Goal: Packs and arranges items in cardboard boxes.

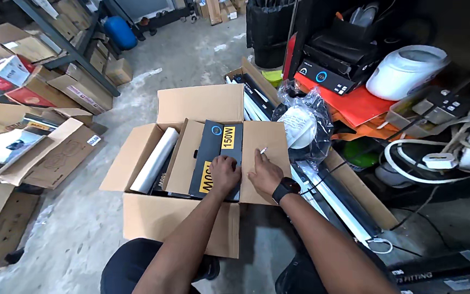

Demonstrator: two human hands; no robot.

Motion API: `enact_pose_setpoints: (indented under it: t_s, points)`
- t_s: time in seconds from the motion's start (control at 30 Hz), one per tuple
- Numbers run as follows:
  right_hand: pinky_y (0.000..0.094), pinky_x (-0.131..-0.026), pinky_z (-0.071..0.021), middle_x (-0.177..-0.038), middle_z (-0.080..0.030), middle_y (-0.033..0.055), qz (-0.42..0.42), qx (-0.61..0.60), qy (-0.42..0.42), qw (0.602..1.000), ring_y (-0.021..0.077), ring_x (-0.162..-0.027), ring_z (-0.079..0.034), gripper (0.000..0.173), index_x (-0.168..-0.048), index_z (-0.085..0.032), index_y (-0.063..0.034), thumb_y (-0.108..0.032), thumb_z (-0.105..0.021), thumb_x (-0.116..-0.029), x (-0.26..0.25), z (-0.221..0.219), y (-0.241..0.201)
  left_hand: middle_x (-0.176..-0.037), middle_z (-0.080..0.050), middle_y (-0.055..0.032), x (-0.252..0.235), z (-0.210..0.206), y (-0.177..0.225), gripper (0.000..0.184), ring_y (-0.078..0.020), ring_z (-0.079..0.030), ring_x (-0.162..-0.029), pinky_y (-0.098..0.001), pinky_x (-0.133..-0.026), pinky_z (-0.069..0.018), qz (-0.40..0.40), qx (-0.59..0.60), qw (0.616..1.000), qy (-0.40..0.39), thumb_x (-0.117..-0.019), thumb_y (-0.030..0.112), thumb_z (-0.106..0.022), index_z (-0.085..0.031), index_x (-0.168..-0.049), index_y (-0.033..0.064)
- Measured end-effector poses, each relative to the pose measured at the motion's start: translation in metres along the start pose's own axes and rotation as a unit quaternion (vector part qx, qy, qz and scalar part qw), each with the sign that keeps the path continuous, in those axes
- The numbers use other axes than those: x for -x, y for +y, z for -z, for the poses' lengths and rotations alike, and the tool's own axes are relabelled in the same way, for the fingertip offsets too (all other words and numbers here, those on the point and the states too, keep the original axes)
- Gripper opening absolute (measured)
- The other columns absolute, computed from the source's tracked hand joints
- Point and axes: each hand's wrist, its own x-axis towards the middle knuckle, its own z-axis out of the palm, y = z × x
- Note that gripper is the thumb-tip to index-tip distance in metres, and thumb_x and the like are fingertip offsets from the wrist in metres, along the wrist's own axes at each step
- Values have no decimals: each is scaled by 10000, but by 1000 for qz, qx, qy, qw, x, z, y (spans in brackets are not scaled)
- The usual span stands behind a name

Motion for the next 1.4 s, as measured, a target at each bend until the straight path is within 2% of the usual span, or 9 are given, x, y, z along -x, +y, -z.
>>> enact_pose_setpoints:
  t_s: [0.1, 0.23, 0.43, 0.6, 0.8, 1.0, 1.13, 1.23, 1.4]
  points:
    - [557, -956, -524, -1541, -440, 203, -10, -13, 26, 1000, 382, -1224, -611, 902, -1631, -156, -46, -369, -663, -959, -15, -2, -6, -1369, -609, -93, -6, -2, 7, 364, -328, -455, -1378, -572, -1117, -345, 42, 12, 999, 19, -852, 436, -678, -755, -1127, 212]
    - [575, -969, -512, -1495, -501, 190, -32, -57, 69, 995, 373, -1244, -601, 834, -1625, -212, -74, -313, -659, -963, -36, -5, -16, -1466, -528, -108, -15, 9, 16, 416, -342, -388, -1425, -596, -1121, -315, 70, 6, 997, -27, -830, 454, -708, -725, -1176, 224]
    - [584, -1003, -511, -1539, -448, 201, -38, -127, 120, 984, 393, -1336, -532, 914, -1624, -221, -80, -236, -757, -900, -62, -17, -19, -1502, -491, -92, -22, 19, 6, 440, -344, -378, -1429, -608, -1107, -329, 85, 24, 995, -53, -810, 451, -741, -714, -1201, 252]
    - [598, -957, -540, -1564, -399, 209, -35, -175, 135, 975, 412, -1286, -564, 1031, -1639, -163, -108, -174, -806, -836, -76, -24, -13, -1539, -460, -73, -26, 24, -5, 408, -345, -366, -1438, -624, -1105, -322, 80, 15, 993, -86, -833, 383, -753, -703, -1233, 318]
    - [609, -1024, -502, -1594, -358, 221, -13, -245, 139, 959, 413, -1352, -509, 1068, -1644, -140, -104, -120, -811, -814, -86, -33, -1, -1517, -483, -84, -22, 12, 10, 504, -336, -378, -1431, -618, -1109, -314, 102, 17, 994, -39, -739, 502, -790, -722, -1177, 263]
    - [577, -1088, -457, -1595, -344, 243, 1, -267, 142, 953, 400, -1391, -469, 1051, -1641, -134, -78, -139, -805, -835, -86, -33, 4, -1516, -476, -105, -24, 3, 19, 418, -349, -344, -1446, -632, -1112, -278, 122, 26, 992, -5, -760, 478, -780, -737, -1103, 244]
    - [579, -1095, -446, -1602, -335, 244, 6, -277, 151, 949, 403, -1403, -455, 1011, -1640, -134, -75, -99, -761, -848, -86, -35, 4, -1514, -471, -108, -29, 9, 19, 486, -357, -336, -1450, -654, -1095, -290, 119, -2, 993, -17, -749, 503, -787, -714, -1154, 244]
    - [580, -1100, -442, -1609, -333, 233, 2, -285, 150, 947, 395, -1409, -452, 1000, -1639, -130, -68, -103, -749, -854, -88, -36, 4, -1575, -412, -116, -31, 14, 20, 538, -374, -248, -1509, -701, -1120, -234, 118, -27, 992, -45, -765, 529, -773, -687, -1224, 263]
    - [595, -1082, -454, -1607, -339, 224, -19, -302, 160, 940, 397, -1396, -463, 1035, -1643, -121, -81, -103, -758, -827, -87, -36, 1, -1639, -298, -166, -36, 16, 25, 566, -406, -176, -1538, -718, -1143, -217, 86, -38, 993, -71, -777, 422, -770, -643, -1292, 227]
